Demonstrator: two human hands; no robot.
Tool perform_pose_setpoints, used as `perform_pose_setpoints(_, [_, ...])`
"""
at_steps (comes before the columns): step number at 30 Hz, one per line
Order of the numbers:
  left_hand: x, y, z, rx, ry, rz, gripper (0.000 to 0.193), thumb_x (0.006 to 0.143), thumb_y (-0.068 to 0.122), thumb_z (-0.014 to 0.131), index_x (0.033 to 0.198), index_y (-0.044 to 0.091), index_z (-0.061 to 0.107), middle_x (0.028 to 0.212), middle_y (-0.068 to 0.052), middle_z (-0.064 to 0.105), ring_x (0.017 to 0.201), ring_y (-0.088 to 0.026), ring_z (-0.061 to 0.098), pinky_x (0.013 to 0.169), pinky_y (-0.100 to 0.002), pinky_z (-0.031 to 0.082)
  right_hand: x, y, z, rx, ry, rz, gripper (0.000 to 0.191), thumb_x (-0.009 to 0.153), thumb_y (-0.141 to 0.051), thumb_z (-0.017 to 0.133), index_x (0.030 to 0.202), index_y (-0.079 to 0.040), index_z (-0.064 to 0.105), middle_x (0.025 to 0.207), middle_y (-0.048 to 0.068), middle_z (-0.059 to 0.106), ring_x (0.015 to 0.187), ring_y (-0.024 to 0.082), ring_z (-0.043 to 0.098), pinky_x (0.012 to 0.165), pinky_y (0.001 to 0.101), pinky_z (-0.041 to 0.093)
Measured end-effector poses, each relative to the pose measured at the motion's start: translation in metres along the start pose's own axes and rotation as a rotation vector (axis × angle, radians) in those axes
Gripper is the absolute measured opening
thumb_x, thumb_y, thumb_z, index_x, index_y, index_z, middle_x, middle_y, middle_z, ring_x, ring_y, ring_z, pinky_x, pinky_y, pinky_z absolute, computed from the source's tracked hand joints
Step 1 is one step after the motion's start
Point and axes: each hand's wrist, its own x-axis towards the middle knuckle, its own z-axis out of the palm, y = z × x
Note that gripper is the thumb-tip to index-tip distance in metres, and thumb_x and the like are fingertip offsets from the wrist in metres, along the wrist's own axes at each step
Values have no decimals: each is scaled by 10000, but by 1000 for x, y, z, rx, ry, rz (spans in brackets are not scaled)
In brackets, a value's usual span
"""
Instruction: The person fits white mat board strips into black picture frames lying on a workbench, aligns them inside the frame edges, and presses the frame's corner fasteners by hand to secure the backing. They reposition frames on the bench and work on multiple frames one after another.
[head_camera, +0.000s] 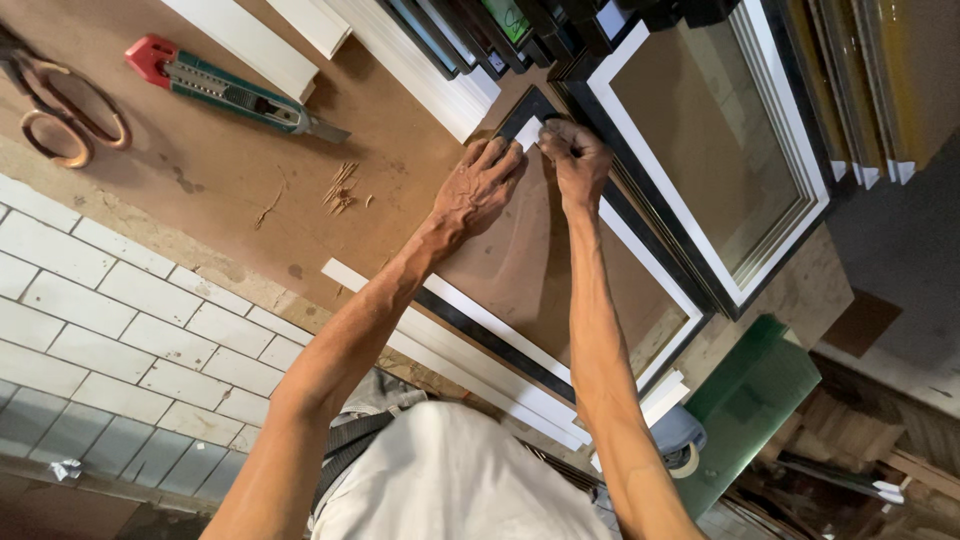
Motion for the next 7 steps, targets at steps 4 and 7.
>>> perform_pose_setpoints(4, [2,0,-4,0,-12,2,434,874,130,638,1297,36,661,1355,-87,500,1293,-256,464,1087,-390,419,-8,4,4,-159,70,-61,183,926,-112,810,1060,8,778,927,64,782,798,116,719,737,252,617])
perform_pose_setpoints(7, [4,0,-9,10,-5,-1,443,866,130,638,1298,36,661,1369,-90,499,1294,-256,462,1086,-389,418,-11,7,8,-276,112,-99,196,897,-132,827,1046,-14,781,928,69,781,772,125,732,691,264,631])
